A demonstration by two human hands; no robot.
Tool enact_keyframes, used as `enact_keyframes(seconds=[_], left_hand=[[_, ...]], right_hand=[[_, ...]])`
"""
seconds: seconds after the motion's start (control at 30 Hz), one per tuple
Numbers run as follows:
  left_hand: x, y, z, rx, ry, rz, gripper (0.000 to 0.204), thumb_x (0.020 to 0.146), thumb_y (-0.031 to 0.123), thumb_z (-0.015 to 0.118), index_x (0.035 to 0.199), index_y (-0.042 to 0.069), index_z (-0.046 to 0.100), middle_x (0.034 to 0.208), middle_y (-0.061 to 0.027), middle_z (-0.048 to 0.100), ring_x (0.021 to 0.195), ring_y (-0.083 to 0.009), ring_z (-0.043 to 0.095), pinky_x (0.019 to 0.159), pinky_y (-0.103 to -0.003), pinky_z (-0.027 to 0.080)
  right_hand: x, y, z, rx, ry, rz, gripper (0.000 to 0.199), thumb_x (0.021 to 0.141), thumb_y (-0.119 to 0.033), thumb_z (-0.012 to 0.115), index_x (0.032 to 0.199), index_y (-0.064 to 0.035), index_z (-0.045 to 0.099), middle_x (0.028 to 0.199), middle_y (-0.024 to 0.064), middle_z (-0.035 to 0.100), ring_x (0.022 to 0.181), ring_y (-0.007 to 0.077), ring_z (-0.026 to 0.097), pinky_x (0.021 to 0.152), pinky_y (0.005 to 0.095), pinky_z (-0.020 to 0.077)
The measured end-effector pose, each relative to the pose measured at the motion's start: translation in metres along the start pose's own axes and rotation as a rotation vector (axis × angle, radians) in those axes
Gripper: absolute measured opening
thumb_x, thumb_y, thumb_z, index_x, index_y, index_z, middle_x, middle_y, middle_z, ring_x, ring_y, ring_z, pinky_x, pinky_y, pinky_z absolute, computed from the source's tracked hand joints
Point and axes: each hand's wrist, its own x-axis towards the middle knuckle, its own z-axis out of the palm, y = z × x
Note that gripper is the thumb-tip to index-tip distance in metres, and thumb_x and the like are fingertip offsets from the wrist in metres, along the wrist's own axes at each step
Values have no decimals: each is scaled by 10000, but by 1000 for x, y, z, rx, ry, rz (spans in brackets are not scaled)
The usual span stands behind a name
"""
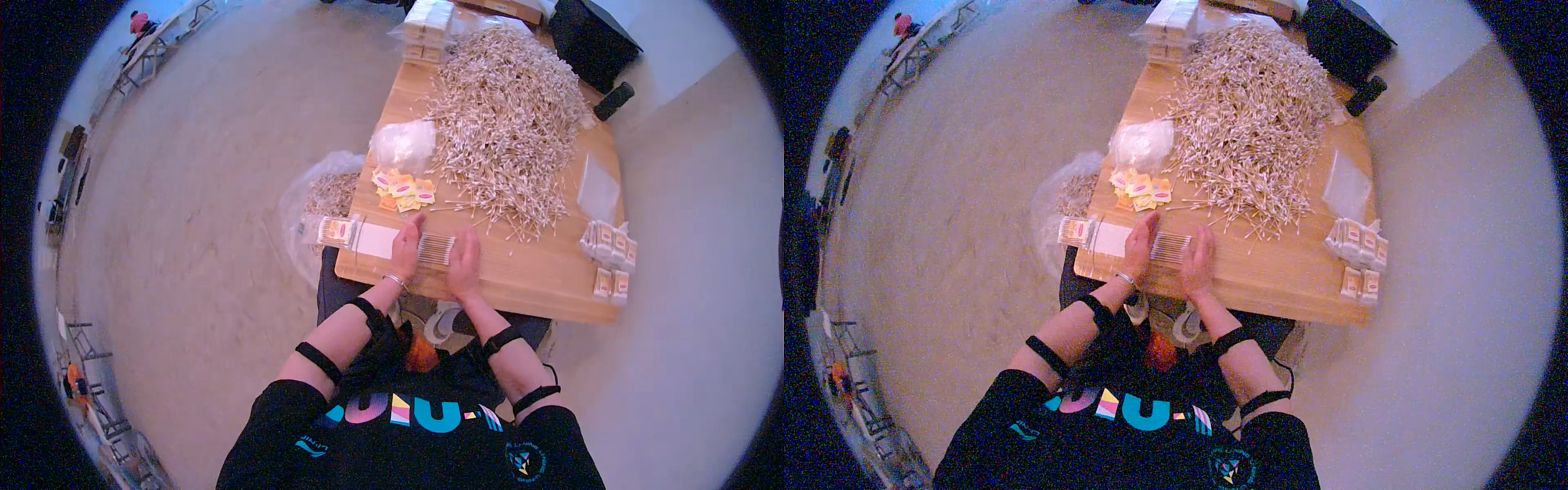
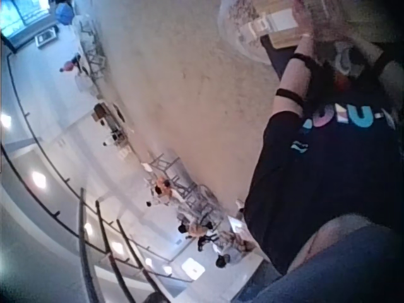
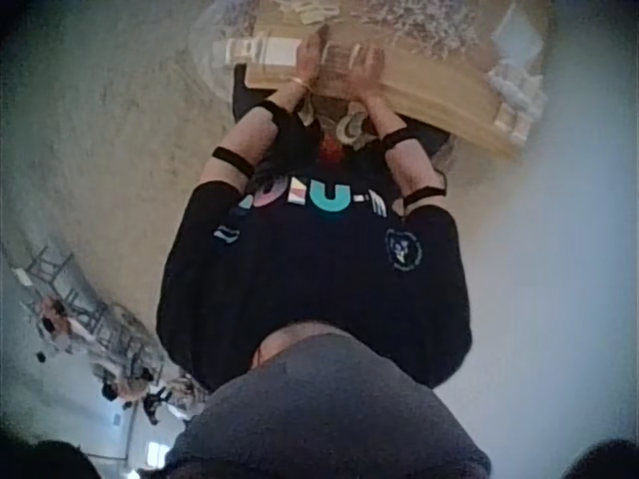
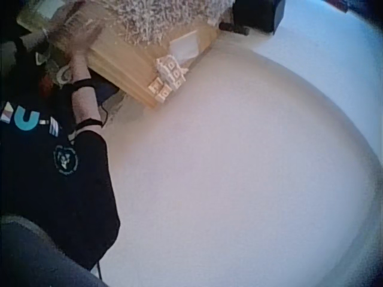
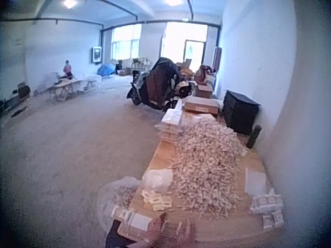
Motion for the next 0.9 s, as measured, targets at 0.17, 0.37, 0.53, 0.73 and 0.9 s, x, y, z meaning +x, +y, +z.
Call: enact_keyframes(seconds=[0.17,0.37,0.53,0.73,0.9], left_hand=[[-2,2,0,-59,26,6,520,975,368,354,1262,-56,442,1263,-155,501,1177,-222,466,1012,-320,341],[-6,3,2,-43,60,29,495,976,344,360,1246,-57,462,1250,-152,515,1175,-217,469,1010,-315,341],[-7,7,2,113,45,50,498,974,354,360,1233,-55,479,1231,-152,531,1166,-213,476,1004,-310,340],[-8,9,3,124,69,33,503,972,354,357,1228,-61,481,1232,-158,533,1166,-215,476,1004,-315,339],[-7,6,0,173,40,40,486,973,337,363,1236,-55,476,1244,-151,527,1172,-219,471,1011,-318,334]], right_hand=[[12,-6,8,225,99,21,548,867,-134,416,1363,47,271,1414,211,294,1346,311,224,1106,348,150],[8,-14,25,301,5,-31,554,875,-143,406,1377,35,255,1434,189,276,1359,315,191,1112,361,128],[0,-6,6,-251,-102,-152,644,857,-208,483,1367,74,208,1441,231,202,1362,363,135,1117,430,116],[-14,-28,-2,-648,-352,-252,812,800,-347,572,1345,112,183,1420,284,165,1347,412,120,1109,482,121],[-14,-31,-1,-672,-331,-228,860,782,-399,582,1349,107,178,1426,275,155,1351,406,114,1109,474,125]])
